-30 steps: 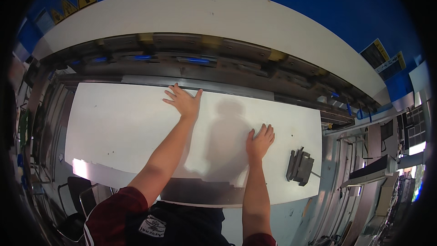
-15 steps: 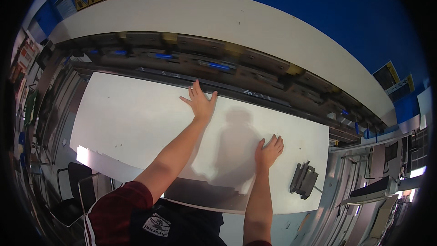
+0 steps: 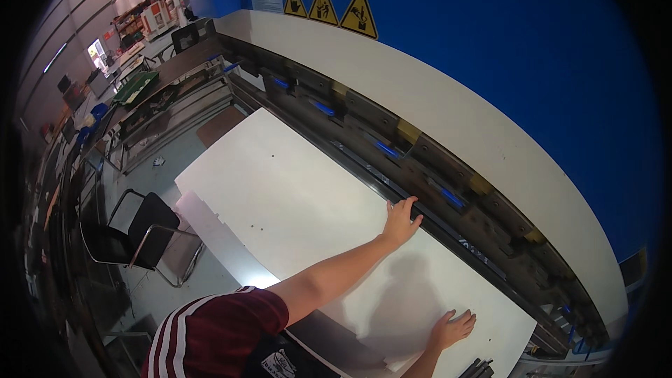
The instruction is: The person operates a metal bending machine, places a metal sheet on the machine, and bends it using the machine's controls. The person then removes the bent sheet and repeats the process with another sheet.
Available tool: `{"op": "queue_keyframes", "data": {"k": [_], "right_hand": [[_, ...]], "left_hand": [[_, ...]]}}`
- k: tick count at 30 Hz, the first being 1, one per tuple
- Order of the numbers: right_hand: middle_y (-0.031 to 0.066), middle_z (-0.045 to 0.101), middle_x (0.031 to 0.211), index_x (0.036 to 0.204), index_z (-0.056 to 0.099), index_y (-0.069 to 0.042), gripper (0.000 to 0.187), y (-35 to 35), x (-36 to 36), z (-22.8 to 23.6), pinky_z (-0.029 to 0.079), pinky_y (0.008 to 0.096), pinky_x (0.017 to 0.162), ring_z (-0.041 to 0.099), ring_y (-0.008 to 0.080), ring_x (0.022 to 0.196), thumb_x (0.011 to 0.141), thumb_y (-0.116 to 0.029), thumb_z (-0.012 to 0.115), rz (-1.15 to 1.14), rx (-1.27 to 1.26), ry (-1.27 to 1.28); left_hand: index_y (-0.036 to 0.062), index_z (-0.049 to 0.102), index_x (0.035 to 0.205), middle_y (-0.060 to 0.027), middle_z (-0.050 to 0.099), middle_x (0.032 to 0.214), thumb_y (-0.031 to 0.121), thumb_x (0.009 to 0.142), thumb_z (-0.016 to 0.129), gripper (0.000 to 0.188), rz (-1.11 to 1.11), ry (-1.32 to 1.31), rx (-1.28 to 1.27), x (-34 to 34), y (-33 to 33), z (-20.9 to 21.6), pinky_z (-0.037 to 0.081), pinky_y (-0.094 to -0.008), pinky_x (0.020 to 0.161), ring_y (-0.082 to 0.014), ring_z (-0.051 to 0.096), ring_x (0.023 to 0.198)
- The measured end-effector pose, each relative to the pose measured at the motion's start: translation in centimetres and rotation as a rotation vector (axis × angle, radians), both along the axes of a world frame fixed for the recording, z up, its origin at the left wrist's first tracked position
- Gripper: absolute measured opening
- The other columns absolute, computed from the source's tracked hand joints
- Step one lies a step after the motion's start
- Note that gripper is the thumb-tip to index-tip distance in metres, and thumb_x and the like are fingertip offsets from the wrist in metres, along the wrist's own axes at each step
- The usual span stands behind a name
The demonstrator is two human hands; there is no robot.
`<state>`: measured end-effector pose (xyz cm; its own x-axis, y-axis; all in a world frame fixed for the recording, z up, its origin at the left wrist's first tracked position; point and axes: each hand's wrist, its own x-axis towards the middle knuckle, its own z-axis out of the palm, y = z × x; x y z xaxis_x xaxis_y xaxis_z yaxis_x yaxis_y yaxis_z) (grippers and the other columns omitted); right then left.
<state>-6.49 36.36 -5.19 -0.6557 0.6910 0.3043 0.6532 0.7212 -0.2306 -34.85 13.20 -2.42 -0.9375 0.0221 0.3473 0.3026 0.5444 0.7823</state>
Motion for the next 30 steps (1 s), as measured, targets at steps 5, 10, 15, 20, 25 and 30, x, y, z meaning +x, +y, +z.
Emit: {"op": "queue_keyframes", "data": {"k": [5,10,15,20,25,30], "right_hand": [[0.0257,0.05,0.154,0.143,0.054,0.0,0.052,0.4,0.1,-0.5,0.036,0.0566,0.119,0.046,0.0436,0.143,0.1,-0.029,0.059,0.014,0.05,0.002],[0.0251,0.052,0.153,0.144,0.055,-0.001,0.053,0.8,0.1,-0.9,0.038,0.0561,0.119,0.048,0.043,0.143,0.101,-0.033,0.061,0.012,0.065,-0.002],[0.0257,0.049,0.154,0.145,0.053,-0.001,0.055,1.0,0.0,-1.5,0.036,0.0566,0.12,0.045,0.0428,0.144,0.101,-0.032,0.059,0.011,0.052,-0.013],[0.0267,0.049,0.155,0.146,0.053,-0.001,0.056,1.3,0.1,-2.4,0.035,0.0566,0.12,0.045,0.0428,0.145,0.101,-0.034,0.059,0.023,0.061,-0.019],[0.0269,0.049,0.155,0.146,0.053,0.0,0.057,1.2,0.4,-2.5,0.035,0.057,0.121,0.045,0.043,0.145,0.101,-0.034,0.06,0.031,0.04,-0.012],[0.0267,0.052,0.15,0.141,0.053,0.003,0.055,1.0,0.1,-1.6,0.039,0.0578,0.116,0.046,0.0445,0.143,0.101,-0.034,0.059,0.057,0.043,0.046]], "left_hand": [[0.0078,0.049,0.144,-0.0189,0.065,0.126,0.021,0.097,0.074,0.055,-0.02,-0.028,0.003,-0.1,-0.3,0.2,0.026,-0.0724,0.12,-0.0404,0.06,0.126],[0.0082,0.05,0.143,-0.0171,0.066,0.123,0.018,0.095,0.075,0.056,-0.024,-0.035,-0.012,-0.1,-0.4,0.2,0.027,-0.0727,0.12,-0.0374,0.061,0.125],[0.0085,0.05,0.143,-0.0192,0.065,0.124,0.016,0.096,0.074,0.053,-0.037,-0.031,0.026,0.0,-0.5,-0.4,0.026,-0.0698,0.122,-0.0392,0.062,0.123],[0.0074,0.055,0.134,-0.0183,0.07,0.112,0.018,0.094,0.078,0.047,-0.014,-0.051,-0.075,-0.6,-0.9,-1.3,0.033,-0.0633,0.12,-0.0376,0.064,0.12],[0.0079,0.065,0.103,-0.0116,0.073,0.082,0.02,0.084,0.086,0.031,0.006,0.065,-0.088,0.7,-3.5,0.0,0.047,-0.0479,0.097,-0.0348,0.068,0.094],[0.0062,0.066,0.098,-0.0092,0.072,0.078,0.022,0.085,0.085,0.028,-0.094,0.04,-0.005,6.5,-10.9,2.6,0.051,-0.0473,0.084,-0.0341,0.066,0.088]]}}
